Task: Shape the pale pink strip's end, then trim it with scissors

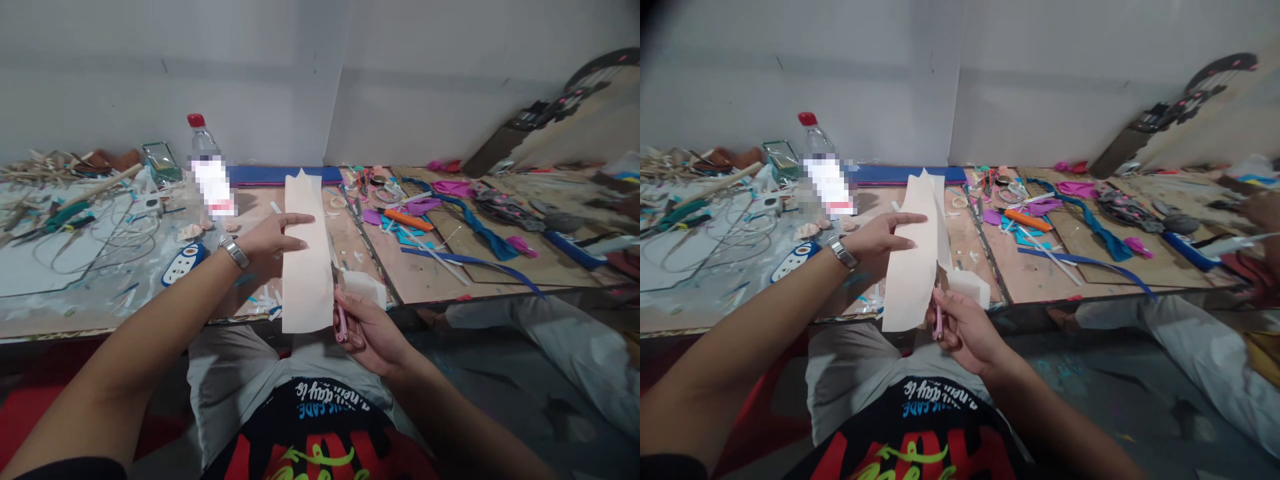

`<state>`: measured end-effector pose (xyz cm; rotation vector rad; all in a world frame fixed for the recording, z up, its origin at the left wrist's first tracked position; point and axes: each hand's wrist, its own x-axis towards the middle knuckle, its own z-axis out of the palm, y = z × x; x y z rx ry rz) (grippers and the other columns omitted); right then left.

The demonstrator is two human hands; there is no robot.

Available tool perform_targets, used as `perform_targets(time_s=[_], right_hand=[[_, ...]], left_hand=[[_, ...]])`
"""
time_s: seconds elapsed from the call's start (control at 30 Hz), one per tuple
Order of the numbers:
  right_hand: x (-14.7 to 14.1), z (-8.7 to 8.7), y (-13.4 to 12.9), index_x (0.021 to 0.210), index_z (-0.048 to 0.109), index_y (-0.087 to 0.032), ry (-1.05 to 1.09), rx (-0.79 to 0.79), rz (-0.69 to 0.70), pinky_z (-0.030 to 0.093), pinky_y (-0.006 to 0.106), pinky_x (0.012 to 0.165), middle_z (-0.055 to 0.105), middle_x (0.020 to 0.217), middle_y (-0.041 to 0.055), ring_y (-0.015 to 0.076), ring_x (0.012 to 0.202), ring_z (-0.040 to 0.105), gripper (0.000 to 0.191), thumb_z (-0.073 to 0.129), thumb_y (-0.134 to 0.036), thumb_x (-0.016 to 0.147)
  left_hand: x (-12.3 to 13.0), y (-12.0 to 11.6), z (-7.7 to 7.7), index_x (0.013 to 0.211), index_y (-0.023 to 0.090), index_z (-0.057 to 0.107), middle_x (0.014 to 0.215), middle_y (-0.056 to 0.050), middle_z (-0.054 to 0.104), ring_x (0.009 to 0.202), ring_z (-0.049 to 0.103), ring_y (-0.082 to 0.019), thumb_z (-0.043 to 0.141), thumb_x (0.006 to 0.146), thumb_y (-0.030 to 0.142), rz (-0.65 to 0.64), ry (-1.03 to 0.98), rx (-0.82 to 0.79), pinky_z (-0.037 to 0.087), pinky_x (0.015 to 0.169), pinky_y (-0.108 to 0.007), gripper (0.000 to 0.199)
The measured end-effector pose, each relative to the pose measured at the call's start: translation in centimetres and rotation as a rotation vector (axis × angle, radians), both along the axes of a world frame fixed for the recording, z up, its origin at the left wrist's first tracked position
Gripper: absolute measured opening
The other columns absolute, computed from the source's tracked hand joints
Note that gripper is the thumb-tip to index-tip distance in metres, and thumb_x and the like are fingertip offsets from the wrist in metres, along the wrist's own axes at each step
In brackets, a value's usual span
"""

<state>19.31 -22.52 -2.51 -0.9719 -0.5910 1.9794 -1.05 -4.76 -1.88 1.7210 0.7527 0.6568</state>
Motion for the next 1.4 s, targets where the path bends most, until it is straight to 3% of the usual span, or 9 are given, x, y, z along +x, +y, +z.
perform_targets(time_s=[0.13,0.43,0.73,1.17,1.4], right_hand=[[0.0,0.0,0.3,0.073,0.060,-0.013,-0.015,0.018,0.005,0.015,0.013,0.033,0.061,0.054,-0.0018,-0.0005,0.032,0.033,0.039,0.078,-0.046,0.083],[-0.1,0.4,0.8,0.070,0.061,-0.013,-0.023,0.059,-0.033,0.016,0.014,0.034,0.062,0.056,-0.0019,-0.0012,0.033,0.031,0.038,0.079,-0.044,0.082],[-0.2,0.3,1.2,0.069,0.057,-0.015,-0.036,0.050,-0.053,0.016,0.013,0.036,0.055,0.046,-0.0043,-0.0006,0.032,0.027,0.039,0.079,-0.046,0.081],[-0.3,0.4,1.2,0.075,0.056,-0.017,-0.067,0.056,-0.056,0.018,0.012,0.035,0.052,0.047,-0.0068,-0.0003,0.033,0.025,0.039,0.080,-0.047,0.080],[-0.4,0.7,0.8,0.065,0.056,-0.016,-0.073,0.062,-0.049,0.015,0.014,0.035,0.055,0.046,-0.0030,0.0003,0.033,0.026,0.042,0.077,-0.048,0.083]], left_hand=[[-0.1,-0.2,0.2,0.142,0.020,0.057,0.147,-0.012,0.057,0.116,0.064,-0.027,0.077,0.075,0.027,-0.007,0.032,0.019,0.050,0.099,-0.042,0.071],[0.2,-0.4,0.3,0.141,0.018,0.057,0.150,-0.012,0.054,0.131,0.056,-0.029,0.078,0.074,0.025,-0.031,0.033,0.041,0.044,0.109,-0.044,0.070],[0.2,-0.6,0.7,0.140,0.018,0.058,0.152,-0.013,0.051,0.136,0.052,-0.030,0.078,0.072,0.022,-0.052,0.057,0.057,0.041,0.113,-0.046,0.071],[0.3,-0.7,0.9,0.139,0.019,0.059,0.151,-0.012,0.053,0.137,0.052,-0.030,0.078,0.073,0.023,-0.056,0.051,0.080,0.042,0.112,-0.045,0.068],[0.3,-0.6,0.2,0.142,0.018,0.056,0.149,-0.014,0.054,0.129,0.058,-0.029,0.078,0.074,0.023,-0.035,-0.001,-0.030,0.048,0.106,-0.045,0.072]])
